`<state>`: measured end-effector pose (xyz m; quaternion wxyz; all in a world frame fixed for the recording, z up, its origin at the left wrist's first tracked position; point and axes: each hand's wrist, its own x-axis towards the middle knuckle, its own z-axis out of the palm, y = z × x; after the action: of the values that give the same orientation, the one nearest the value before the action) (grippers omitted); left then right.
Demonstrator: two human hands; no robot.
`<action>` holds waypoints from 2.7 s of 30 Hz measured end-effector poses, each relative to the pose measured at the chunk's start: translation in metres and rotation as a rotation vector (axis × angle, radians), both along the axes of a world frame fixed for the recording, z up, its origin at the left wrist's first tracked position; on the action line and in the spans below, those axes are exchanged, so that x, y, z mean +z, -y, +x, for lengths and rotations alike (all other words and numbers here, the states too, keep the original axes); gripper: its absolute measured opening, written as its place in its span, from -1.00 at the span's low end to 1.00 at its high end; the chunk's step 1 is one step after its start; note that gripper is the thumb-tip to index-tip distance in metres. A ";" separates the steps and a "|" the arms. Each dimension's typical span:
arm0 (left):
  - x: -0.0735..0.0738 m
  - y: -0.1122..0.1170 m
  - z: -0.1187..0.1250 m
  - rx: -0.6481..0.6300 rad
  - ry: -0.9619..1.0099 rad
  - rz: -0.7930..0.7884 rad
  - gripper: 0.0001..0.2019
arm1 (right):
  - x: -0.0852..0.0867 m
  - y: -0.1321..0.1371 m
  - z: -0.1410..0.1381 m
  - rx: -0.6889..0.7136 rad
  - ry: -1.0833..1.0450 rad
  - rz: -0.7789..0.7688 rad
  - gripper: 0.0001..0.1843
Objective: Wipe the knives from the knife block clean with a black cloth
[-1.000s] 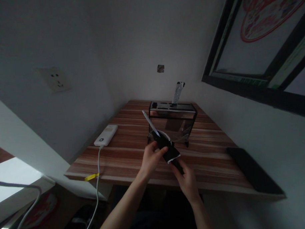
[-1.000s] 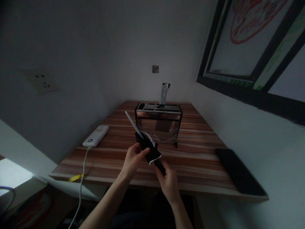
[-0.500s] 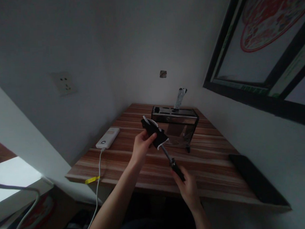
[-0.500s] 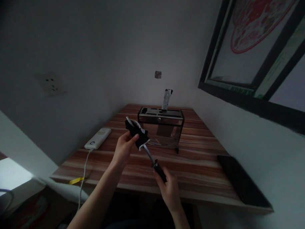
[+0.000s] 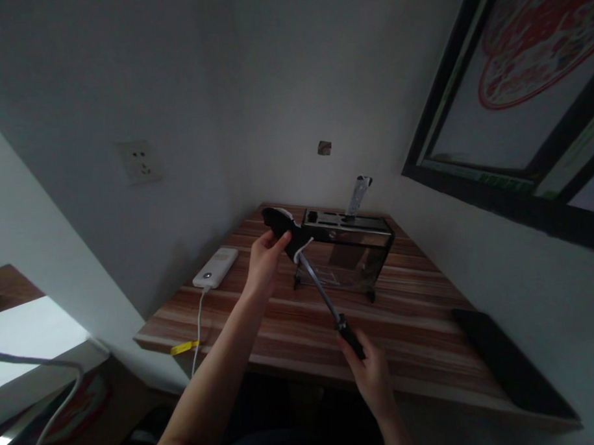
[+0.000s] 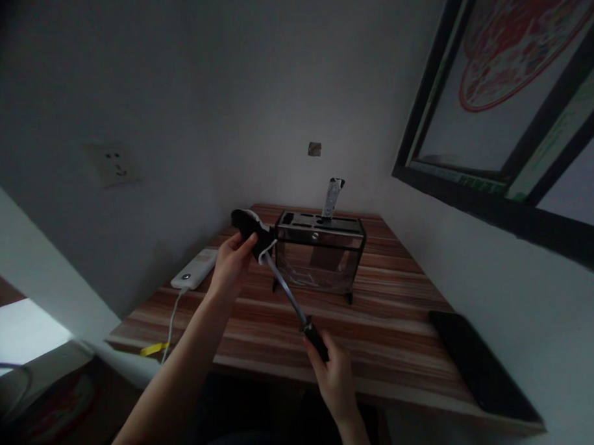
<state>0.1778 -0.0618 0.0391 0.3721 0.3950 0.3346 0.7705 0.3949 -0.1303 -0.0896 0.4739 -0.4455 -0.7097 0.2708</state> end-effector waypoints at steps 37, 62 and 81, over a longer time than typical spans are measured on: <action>-0.058 0.038 0.076 -0.244 -0.017 -0.199 -0.75 | -0.003 -0.003 0.000 -0.080 0.050 0.022 -0.66; -0.089 0.049 0.090 -0.244 -0.099 -0.262 -0.76 | -0.001 -0.003 0.000 -0.092 0.002 0.052 -0.71; -0.076 0.037 0.070 -0.122 -0.067 -0.228 -0.77 | -0.002 -0.004 -0.003 -0.034 -0.012 0.027 -0.69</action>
<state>0.2481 -0.0988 -0.0364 0.4494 0.3951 0.4075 0.6898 0.3916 -0.1259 -0.0919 0.4887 -0.4494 -0.7028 0.2556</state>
